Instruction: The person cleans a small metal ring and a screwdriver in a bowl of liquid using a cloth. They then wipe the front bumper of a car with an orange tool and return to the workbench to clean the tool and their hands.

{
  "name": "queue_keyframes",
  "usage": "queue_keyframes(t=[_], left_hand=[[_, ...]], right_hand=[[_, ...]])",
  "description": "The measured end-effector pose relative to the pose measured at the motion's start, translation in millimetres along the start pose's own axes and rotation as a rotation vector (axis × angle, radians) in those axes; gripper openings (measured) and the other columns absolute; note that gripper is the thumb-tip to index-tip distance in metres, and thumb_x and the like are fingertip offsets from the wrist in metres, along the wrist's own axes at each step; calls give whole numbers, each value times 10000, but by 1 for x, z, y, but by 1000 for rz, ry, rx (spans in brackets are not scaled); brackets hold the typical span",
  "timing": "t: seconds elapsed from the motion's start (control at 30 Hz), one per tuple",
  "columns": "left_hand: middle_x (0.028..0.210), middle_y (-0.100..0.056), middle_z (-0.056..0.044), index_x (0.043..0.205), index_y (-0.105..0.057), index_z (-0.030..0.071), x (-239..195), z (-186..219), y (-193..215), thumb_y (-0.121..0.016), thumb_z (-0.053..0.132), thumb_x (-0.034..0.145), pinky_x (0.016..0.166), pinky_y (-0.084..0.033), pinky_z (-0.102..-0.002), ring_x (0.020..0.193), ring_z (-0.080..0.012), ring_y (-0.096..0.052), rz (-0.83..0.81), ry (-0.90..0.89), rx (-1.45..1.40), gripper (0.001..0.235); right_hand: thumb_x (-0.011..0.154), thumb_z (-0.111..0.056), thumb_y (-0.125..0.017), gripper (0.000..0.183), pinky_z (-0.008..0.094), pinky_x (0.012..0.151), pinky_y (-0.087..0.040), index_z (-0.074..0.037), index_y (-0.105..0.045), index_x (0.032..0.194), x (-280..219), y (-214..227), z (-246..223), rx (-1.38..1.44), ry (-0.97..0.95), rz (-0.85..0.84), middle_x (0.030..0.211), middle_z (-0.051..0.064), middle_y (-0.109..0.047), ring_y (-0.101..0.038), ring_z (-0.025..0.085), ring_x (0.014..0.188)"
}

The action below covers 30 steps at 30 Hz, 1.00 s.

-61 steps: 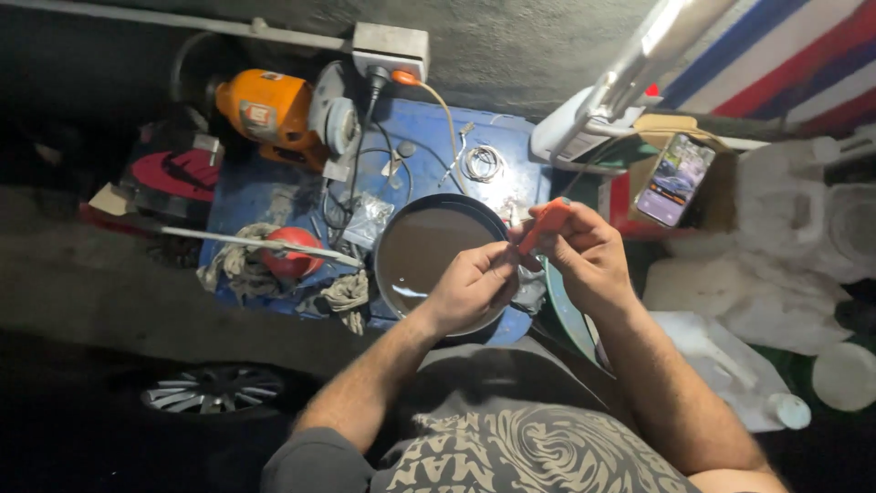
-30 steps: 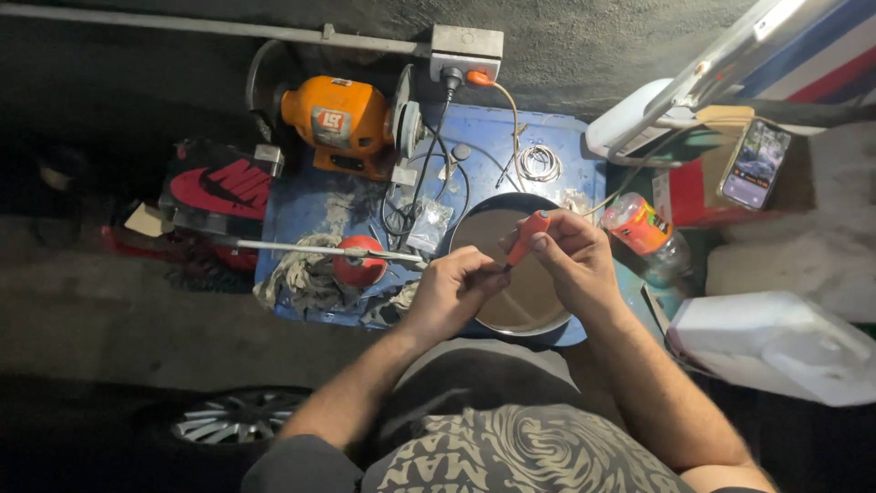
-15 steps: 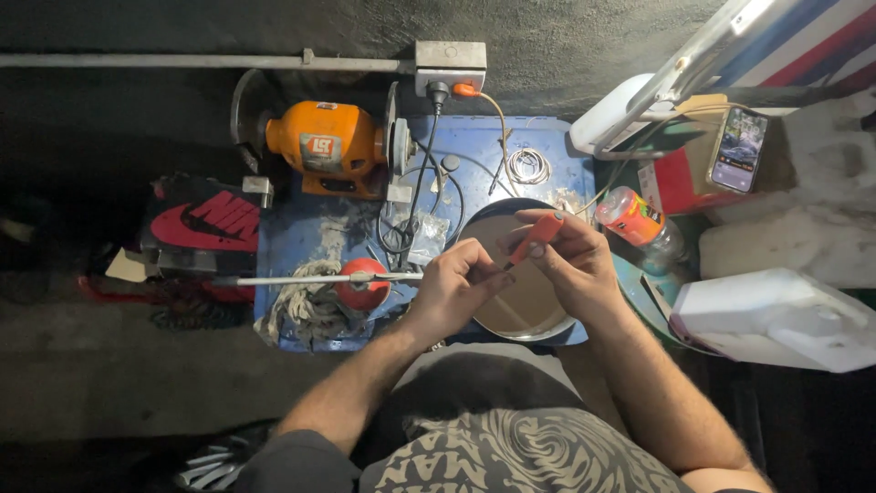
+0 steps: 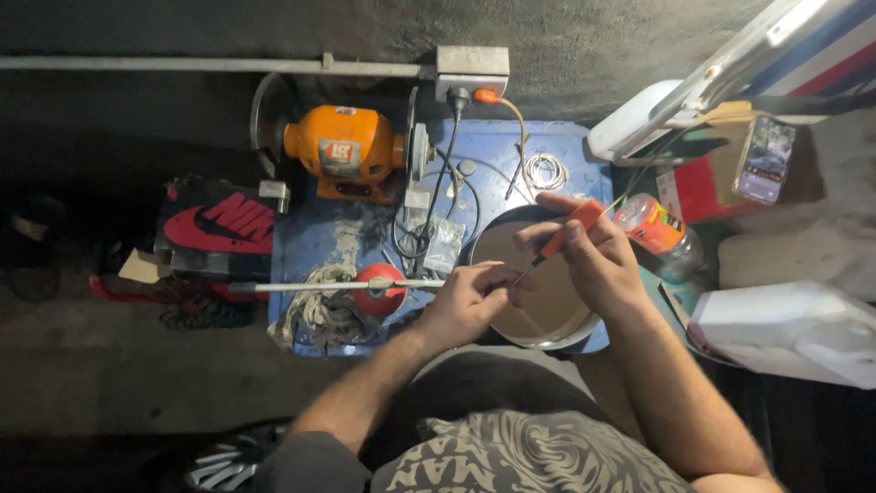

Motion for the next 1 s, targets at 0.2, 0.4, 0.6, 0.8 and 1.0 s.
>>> queue_keyframes(t=[0.2, 0.4, 0.6, 0.8, 1.0], left_hand=[[662, -709, -157, 1080, -742, -30, -25, -28, 3, -583, 120, 985, 608, -502, -296, 755, -81, -533, 50, 118, -78, 238], [554, -678, -102, 1146, -698, 22, -49, -15, 18, -587, 119, 968, 542, -502, -285, 551, -155, -654, 56, 110, 21, 231], [900, -779, -157, 1232, -621, 24, -81, 12, 52, -552, 30, 959, 598, -568, -239, 683, -122, -669, -66, 131, -182, 281], [1208, -727, -211, 1309, -623, -45, -100, 44, 66, -694, 181, 957, 781, -609, -312, 966, -220, -749, -89, -41, -521, 424], [907, -738, -120, 1102, -745, 45, -87, 18, 59, -614, 172, 1021, 714, -565, -315, 790, -247, -714, 173, -197, 144, 199]], right_hand=[[1067, -486, -395, 714, 367, 800, -587, 125, -483, 1425, -13, -7, 14, 120, -27, -27, 974, 275, -733, -746, 276, 904], [1025, -220, -568, 434, 432, 853, -617, 167, -595, 1219, -27, 20, 29, 59, -49, 182, 973, 247, -683, -741, 317, 955], [1002, -140, -640, 330, 372, 773, -595, 137, -644, 1180, -41, 33, 48, -70, -96, 175, 861, 210, -657, -703, 246, 782], [935, -23, -682, 254, 366, 746, -595, 120, -670, 1144, -59, 16, 68, -130, -221, 144, 821, 227, -682, -691, 236, 727], [828, -78, -788, 253, 320, 648, -558, 63, -751, 1035, -88, -37, 94, -266, -492, -221, 764, 214, -754, -736, 243, 701]])
Point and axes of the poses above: each hand's wrist, its own x-axis towards the middle knuckle, its own y-axis out of the back of the hand, z = x × y, the point moved 10 cm from there along x, towards the middle knuckle
